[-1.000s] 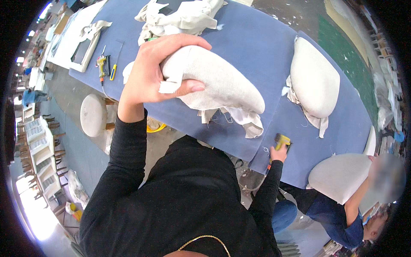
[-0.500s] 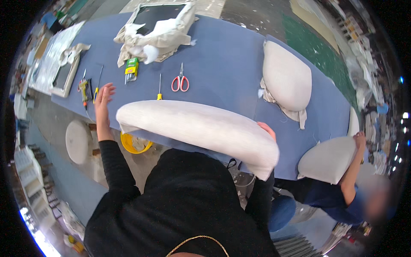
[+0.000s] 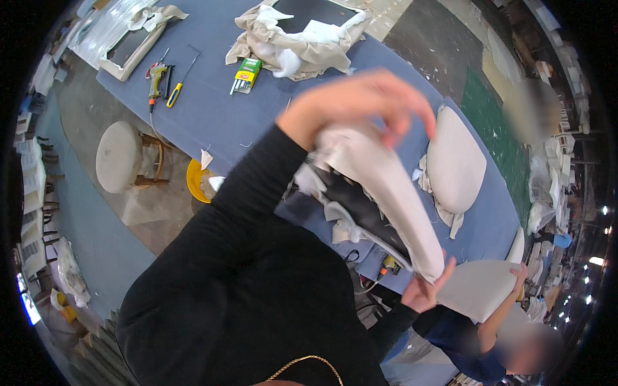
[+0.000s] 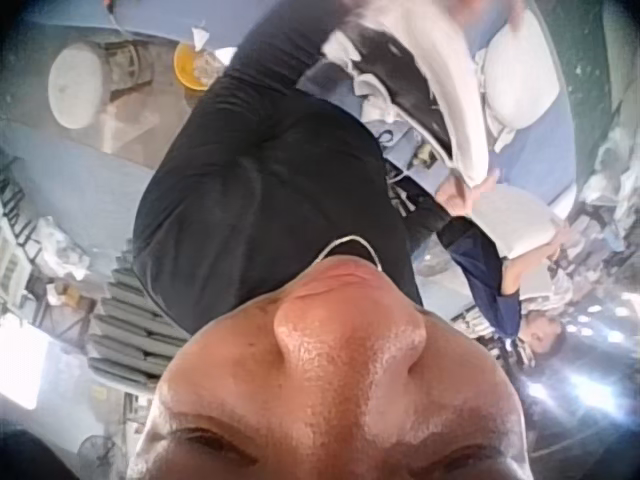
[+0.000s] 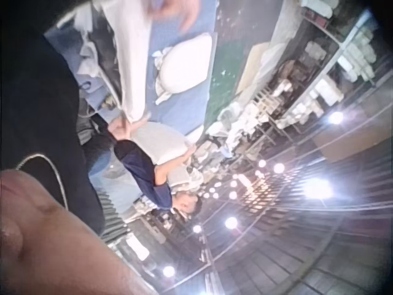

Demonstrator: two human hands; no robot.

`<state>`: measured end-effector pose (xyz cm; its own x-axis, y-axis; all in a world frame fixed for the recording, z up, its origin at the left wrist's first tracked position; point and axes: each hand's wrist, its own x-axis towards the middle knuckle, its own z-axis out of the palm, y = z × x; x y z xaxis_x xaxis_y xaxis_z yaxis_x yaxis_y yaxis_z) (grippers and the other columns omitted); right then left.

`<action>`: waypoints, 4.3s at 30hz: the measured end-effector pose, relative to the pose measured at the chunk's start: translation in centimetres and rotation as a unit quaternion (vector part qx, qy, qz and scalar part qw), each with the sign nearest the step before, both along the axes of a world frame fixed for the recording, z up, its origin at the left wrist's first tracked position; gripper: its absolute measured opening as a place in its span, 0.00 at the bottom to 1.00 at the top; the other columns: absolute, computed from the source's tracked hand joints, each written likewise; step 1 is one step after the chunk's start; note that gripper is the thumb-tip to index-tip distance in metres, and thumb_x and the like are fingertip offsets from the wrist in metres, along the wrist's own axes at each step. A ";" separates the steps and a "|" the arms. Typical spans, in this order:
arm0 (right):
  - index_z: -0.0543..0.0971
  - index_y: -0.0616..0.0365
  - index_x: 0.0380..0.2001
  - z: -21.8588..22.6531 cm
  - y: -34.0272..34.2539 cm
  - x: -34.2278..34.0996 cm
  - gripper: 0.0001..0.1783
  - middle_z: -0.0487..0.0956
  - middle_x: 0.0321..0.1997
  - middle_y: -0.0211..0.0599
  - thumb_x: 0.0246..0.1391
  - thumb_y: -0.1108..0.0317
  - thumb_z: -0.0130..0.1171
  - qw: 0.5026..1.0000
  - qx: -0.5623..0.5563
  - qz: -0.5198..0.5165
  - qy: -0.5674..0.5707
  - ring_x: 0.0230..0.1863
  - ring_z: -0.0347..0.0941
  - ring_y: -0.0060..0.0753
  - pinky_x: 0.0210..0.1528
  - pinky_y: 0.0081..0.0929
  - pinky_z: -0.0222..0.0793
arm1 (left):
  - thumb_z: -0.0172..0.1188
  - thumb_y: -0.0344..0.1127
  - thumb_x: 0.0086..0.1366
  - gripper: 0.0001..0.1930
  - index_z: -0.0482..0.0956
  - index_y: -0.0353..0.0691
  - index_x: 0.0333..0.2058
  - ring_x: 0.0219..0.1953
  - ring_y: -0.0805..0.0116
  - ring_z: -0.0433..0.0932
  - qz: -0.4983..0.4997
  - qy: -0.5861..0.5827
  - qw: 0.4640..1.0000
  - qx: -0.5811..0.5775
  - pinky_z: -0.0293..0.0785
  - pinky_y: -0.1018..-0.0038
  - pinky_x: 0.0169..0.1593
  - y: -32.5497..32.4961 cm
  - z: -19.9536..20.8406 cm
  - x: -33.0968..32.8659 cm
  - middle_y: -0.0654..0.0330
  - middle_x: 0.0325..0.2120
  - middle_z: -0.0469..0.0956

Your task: The person staples fabric onto foam cushion pieces using a staple gun, then uses a screwdriver to pull and tuck fabric into seams and corners. They repeatedly adjust and smooth the fabric, occasionally cutting excess material with scissors, and continue this process across multiple cushion pieces on a workbench.

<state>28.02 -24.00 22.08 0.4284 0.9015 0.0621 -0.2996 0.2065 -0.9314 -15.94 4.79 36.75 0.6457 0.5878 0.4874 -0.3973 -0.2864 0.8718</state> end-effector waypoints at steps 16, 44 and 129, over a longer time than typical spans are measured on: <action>0.73 0.61 0.67 14.4 12.7 -11.8 0.39 0.79 0.65 0.47 0.51 0.69 0.74 0.776 -0.035 -0.107 -0.620 0.65 0.77 0.42 0.68 0.37 0.69 | 0.65 0.52 0.66 0.27 0.84 0.44 0.58 0.51 0.54 0.87 0.420 0.442 0.778 -0.155 0.80 0.60 0.55 6.4 -31.0 -0.5 0.52 0.48 0.88; 0.75 0.57 0.60 16.4 22.0 -11.8 0.23 0.82 0.54 0.41 0.69 0.57 0.61 0.862 -0.008 0.100 -0.496 0.58 0.77 0.33 0.64 0.29 0.68 | 0.61 0.31 0.74 0.20 0.81 0.35 0.62 0.26 0.78 0.75 0.359 0.082 0.925 -0.092 0.71 0.80 0.31 -10.2 -14.3 7.3 0.60 0.34 0.83; 0.75 0.59 0.60 15.3 24.6 -12.6 0.22 0.85 0.41 0.54 0.71 0.57 0.54 0.829 0.024 0.098 -0.551 0.45 0.84 0.55 0.51 0.37 0.75 | 0.71 0.26 0.65 0.25 0.80 0.34 0.60 0.40 0.67 0.82 0.348 -0.082 0.930 -0.084 0.78 0.75 0.46 -9.1 -17.8 15.6 0.51 0.44 0.83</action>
